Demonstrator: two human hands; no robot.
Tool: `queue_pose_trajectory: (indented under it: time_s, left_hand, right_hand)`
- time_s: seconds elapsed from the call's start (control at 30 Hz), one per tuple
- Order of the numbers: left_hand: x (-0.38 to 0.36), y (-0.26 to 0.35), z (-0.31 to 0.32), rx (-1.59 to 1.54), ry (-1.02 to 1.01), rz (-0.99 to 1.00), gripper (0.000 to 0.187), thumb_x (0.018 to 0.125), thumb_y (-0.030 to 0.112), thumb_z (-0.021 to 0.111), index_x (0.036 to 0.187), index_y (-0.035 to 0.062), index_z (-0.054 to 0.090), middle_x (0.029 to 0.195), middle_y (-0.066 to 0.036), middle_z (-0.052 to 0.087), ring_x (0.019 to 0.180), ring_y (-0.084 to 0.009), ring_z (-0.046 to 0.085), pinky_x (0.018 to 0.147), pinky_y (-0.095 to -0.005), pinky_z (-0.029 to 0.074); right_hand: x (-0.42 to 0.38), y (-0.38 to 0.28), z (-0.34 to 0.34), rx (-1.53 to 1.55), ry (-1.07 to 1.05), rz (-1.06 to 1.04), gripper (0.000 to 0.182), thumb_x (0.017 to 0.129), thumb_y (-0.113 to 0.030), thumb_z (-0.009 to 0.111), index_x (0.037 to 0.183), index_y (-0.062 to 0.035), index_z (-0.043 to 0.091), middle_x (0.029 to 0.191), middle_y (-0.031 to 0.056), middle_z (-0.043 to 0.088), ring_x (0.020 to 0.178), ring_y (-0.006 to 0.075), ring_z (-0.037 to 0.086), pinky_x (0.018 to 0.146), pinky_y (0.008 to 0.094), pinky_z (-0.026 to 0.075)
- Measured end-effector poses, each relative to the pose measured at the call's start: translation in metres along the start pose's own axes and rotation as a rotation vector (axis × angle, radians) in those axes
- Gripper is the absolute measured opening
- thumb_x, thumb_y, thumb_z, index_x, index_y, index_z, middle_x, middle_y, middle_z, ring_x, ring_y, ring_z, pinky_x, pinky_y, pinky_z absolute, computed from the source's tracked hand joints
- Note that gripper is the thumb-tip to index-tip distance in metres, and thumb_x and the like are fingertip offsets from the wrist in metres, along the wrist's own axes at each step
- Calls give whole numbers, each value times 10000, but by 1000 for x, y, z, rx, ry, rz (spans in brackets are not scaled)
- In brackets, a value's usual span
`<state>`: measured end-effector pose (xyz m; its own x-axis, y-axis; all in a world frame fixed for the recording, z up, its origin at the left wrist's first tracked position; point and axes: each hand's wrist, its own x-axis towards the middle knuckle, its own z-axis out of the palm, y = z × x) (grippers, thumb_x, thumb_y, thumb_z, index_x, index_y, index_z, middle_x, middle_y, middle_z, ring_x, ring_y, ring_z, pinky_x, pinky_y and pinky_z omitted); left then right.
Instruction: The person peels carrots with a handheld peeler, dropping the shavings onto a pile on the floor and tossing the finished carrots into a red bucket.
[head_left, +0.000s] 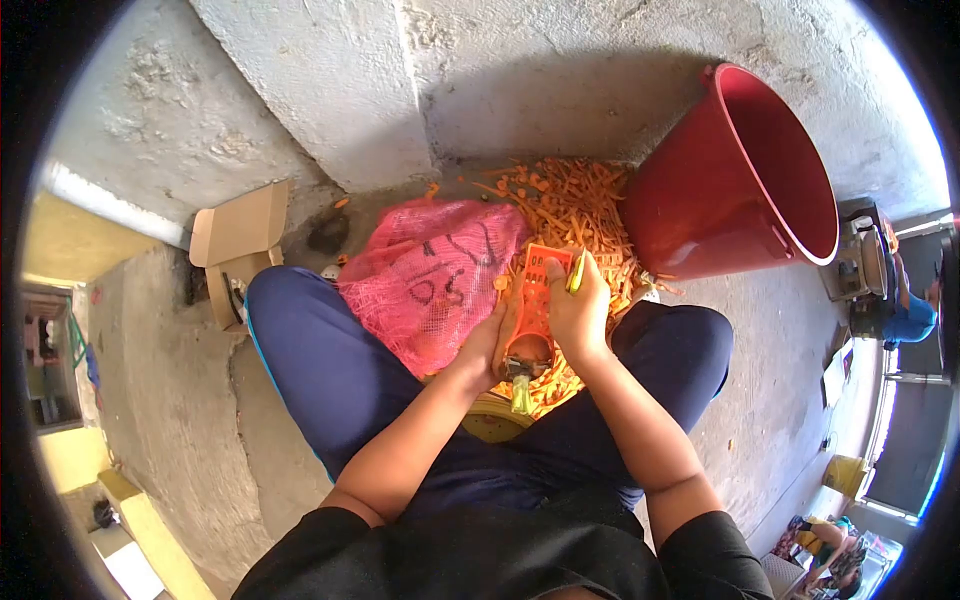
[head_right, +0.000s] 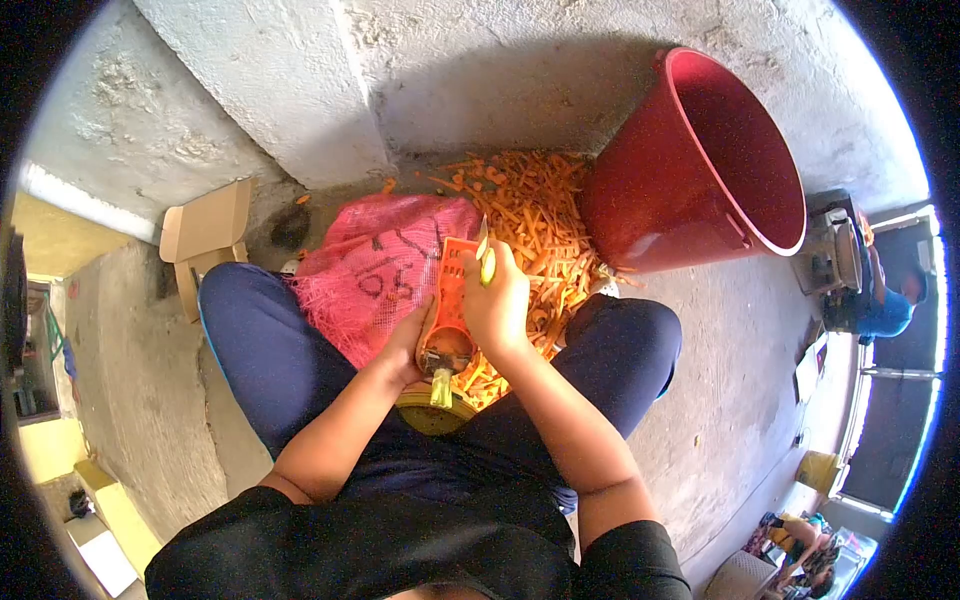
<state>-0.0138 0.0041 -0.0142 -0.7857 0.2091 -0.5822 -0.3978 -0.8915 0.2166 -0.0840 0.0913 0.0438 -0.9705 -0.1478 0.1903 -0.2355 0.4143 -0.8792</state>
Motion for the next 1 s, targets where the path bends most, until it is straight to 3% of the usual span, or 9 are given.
queue_pose_trajectory:
  time_s: [0.13, 0.27, 0.37, 0.47, 0.5, 0.6, 0.63, 0.9, 1.0]
  left_hand:
    - [1, 7, 6, 88, 5, 57, 432, 912, 365, 249, 1120, 47, 454, 1015, -116, 559, 828, -220, 583, 689, -377, 498]
    - [-11, -5, 2, 374, 45, 66, 394, 913, 333, 288, 1115, 44, 466, 982, -54, 558, 808, -148, 562, 707, -297, 468]
    - [-16, -21, -4, 495, -14, 90, 362, 908, 310, 325, 1101, 43, 476, 940, -14, 568, 804, -101, 547, 744, -242, 441]
    - [-18, -2, 2, 274, -48, 14, 386, 904, 341, 318, 1078, 36, 477, 923, -57, 581, 795, -154, 574, 740, -286, 462]
    - [-13, 5, -3, 148, -91, -15, 411, 893, 377, 329, 1042, 29, 490, 900, -98, 588, 770, -203, 592, 724, -328, 482]
    - [-12, 11, -6, 28, 50, -19, 452, 878, 415, 342, 1033, 15, 485, 871, -144, 587, 743, -254, 600, 690, -370, 502]
    - [-14, 12, -4, 45, 1, -27, 437, 883, 408, 341, 1040, 27, 485, 876, -125, 584, 749, -230, 598, 688, -352, 501]
    - [-9, 9, -11, 2, -309, -65, 408, 895, 403, 314, 1022, 51, 476, 832, -94, 585, 717, -208, 598, 658, -337, 504]
    - [-8, 8, -9, 16, -219, -72, 410, 899, 388, 304, 1056, 46, 467, 866, -99, 583, 748, -209, 596, 676, -338, 501]
  right_hand:
    - [6, 5, 0, -41, -36, 99, 149, 813, -142, 527, 843, 1, 498, 648, 189, 536, 592, 289, 540, 564, 346, 423]
    - [32, 36, 0, -129, 170, 17, 156, 815, -153, 519, 844, -1, 499, 670, 166, 561, 610, 261, 554, 580, 353, 432]
    - [72, 53, -18, -289, 219, 170, 196, 822, -190, 519, 859, -1, 487, 715, 211, 552, 647, 382, 521, 590, 388, 416]
    - [85, 77, -23, -143, 353, 171, 184, 829, -182, 519, 855, -1, 492, 678, 165, 539, 569, 293, 492, 577, 347, 412]
    - [85, 69, -26, -120, 335, 195, 177, 831, -180, 524, 876, -10, 506, 673, 113, 534, 574, 213, 476, 597, 311, 412]
    - [69, 55, -20, 52, 278, 61, 184, 835, -191, 526, 885, -15, 512, 704, 82, 538, 627, 163, 481, 622, 295, 409]
    - [62, 57, -18, 146, 187, 169, 191, 839, -200, 524, 886, -16, 514, 730, 63, 537, 672, 132, 477, 646, 281, 407]
    - [45, 39, -12, 260, 121, 295, 179, 863, -182, 490, 936, -28, 543, 713, -39, 475, 613, 42, 385, 556, 201, 344]
    - [47, 40, -13, 156, 101, 203, 172, 862, -180, 491, 929, -28, 536, 703, -34, 476, 611, 49, 402, 556, 207, 357]
